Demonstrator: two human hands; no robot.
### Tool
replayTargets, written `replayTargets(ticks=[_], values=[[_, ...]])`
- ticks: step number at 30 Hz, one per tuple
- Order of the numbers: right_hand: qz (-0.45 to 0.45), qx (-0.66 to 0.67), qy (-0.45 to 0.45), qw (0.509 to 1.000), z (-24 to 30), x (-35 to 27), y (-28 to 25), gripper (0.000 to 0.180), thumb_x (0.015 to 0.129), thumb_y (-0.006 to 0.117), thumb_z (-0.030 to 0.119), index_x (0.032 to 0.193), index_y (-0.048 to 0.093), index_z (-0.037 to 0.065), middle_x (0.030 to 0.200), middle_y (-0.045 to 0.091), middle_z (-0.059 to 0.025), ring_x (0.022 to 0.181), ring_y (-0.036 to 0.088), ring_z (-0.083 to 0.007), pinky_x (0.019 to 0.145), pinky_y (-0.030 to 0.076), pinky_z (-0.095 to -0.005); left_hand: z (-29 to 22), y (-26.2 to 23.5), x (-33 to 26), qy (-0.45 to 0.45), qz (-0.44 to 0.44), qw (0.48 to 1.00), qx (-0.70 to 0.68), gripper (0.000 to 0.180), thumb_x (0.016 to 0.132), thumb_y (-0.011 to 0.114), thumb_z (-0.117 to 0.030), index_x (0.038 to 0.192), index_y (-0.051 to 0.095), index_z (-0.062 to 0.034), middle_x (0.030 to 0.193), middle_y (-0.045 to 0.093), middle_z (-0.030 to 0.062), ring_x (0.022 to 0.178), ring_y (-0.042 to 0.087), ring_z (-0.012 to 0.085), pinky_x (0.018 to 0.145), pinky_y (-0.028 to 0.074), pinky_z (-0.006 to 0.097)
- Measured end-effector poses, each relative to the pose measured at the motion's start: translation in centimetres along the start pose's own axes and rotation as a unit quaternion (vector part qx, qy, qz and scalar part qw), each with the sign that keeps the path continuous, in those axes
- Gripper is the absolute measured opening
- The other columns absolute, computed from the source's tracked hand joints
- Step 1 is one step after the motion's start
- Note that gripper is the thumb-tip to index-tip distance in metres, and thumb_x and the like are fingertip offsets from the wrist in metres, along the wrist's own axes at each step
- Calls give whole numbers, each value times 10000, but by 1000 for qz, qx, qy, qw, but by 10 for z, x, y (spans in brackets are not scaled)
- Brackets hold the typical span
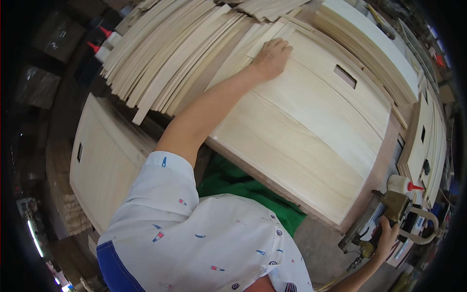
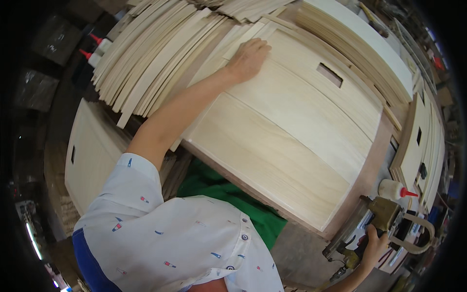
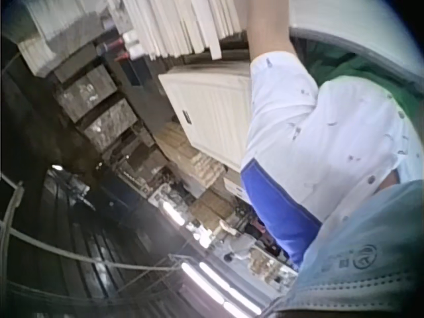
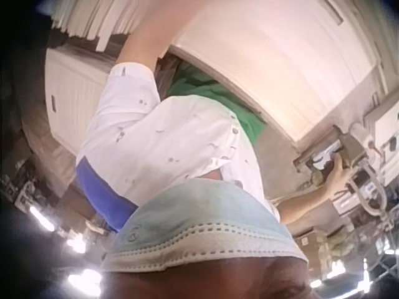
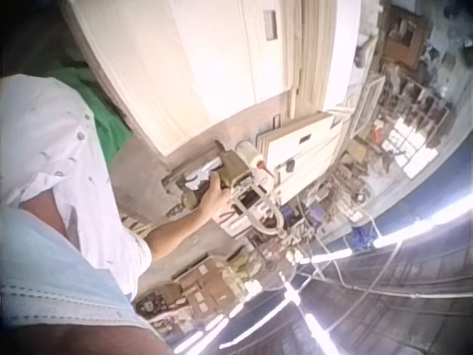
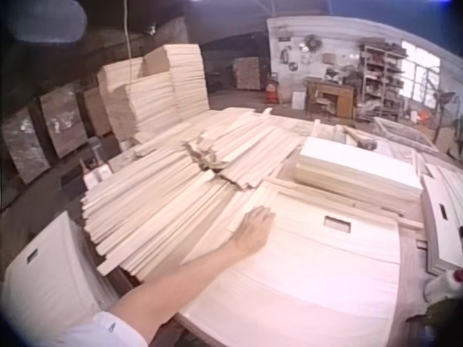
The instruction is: The recorder uses wood glue and a pneumatic nail gun to assemble wooden panels onto a frame.
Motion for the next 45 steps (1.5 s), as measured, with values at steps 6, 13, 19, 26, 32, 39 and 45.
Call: replayTargets(ticks=[6, 13, 19, 26, 32, 39, 45], values=[[-28, -21, 5, 999, -26, 10, -12, 219, 861, 634, 200, 858, 554, -4, 578, 520, -45, 417, 503, -137, 394, 395, -277, 27, -63, -32, 3, 41, 999, 5, 256, 876, 546, -120, 1103, 615, -24, 1183, 592, 169, 1144, 517, 343, 977, 407, 459], [-28, -41, -6, 999, -23, 12, -9, 265, 862, 645, 244, 806, 542, 6, 592, 514, -39, 437, 491, -127, 406, 385, -276, 85, -175, -76, -152, 105, 950, 250, 331, 766, 717, -193, 1038, 627, -27, 1078, 567, 169, 1040, 528, 354, 901, 429, 452], [-19, -21, 3, 1000, -23, 11, -9, 236, 866, 642, 209, 807, 553, -2, 600, 524, -47, 439, 494, -124, 410, 393, -269, 100, -180, -86, -175, 101, 941, 272, 350, 735, 755, -224, 998, 625, -32, 1005, 582, 165, 986, 560, 352, 852, 456, 452], [-21, -44, 10, 999, -15, 10, -6, 265, 867, 645, 232, 794, 550, -4, 599, 520, -43, 446, 499, -129, 417, 387, -279, 122, -196, -77, -276, 107, 943, 153, 307, 869, 563, -233, 1088, 671, -47, 1058, 663, 203, 1009, 622, 370, 889, 489, 425], [-23, -42, -19, 999, -19, 12, -6, 275, 860, 637, 258, 758, 525, 29, 561, 485, -25, 433, 480, -125, 415, 377, -272, 127, -196, -77, -291, 105, 941, 135, 332, 920, 508, -210, 1168, 639, -32, 999, 701, 156, 915, 677, 295, 849, 501, 376], [-17, -52, -19, 998, -9, 4, -5, 273, 859, 645, 244, 804, 554, -7, 603, 525, -47, 448, 509, -136, 434, 406, -287, 95, -179, -51, -323, 100, 936, -100, 322, 923, 459, -180, 1136, 632, -11, 877, 688, 154, 710, 693, 184, 721, 514, 339], [-24, -66, -20, 997, 5, -4, -1, 290, 844, 643, 261, 797, 549, -9, 597, 519, -51, 467, 515, -144, 449, 414, -295, 50, -160, -30, -314, 103, 918, -218, 316, 936, 464, -180, 1090, 631, 39, 880, 680, 121, 666, 674, 171, 658, 530, 305]])
Point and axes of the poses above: each hand's wrist, its own x-axis towards the middle knuckle, its own y-axis out of the palm, z = x × y, the point moved 2 cm from there along x, towards the middle knuckle
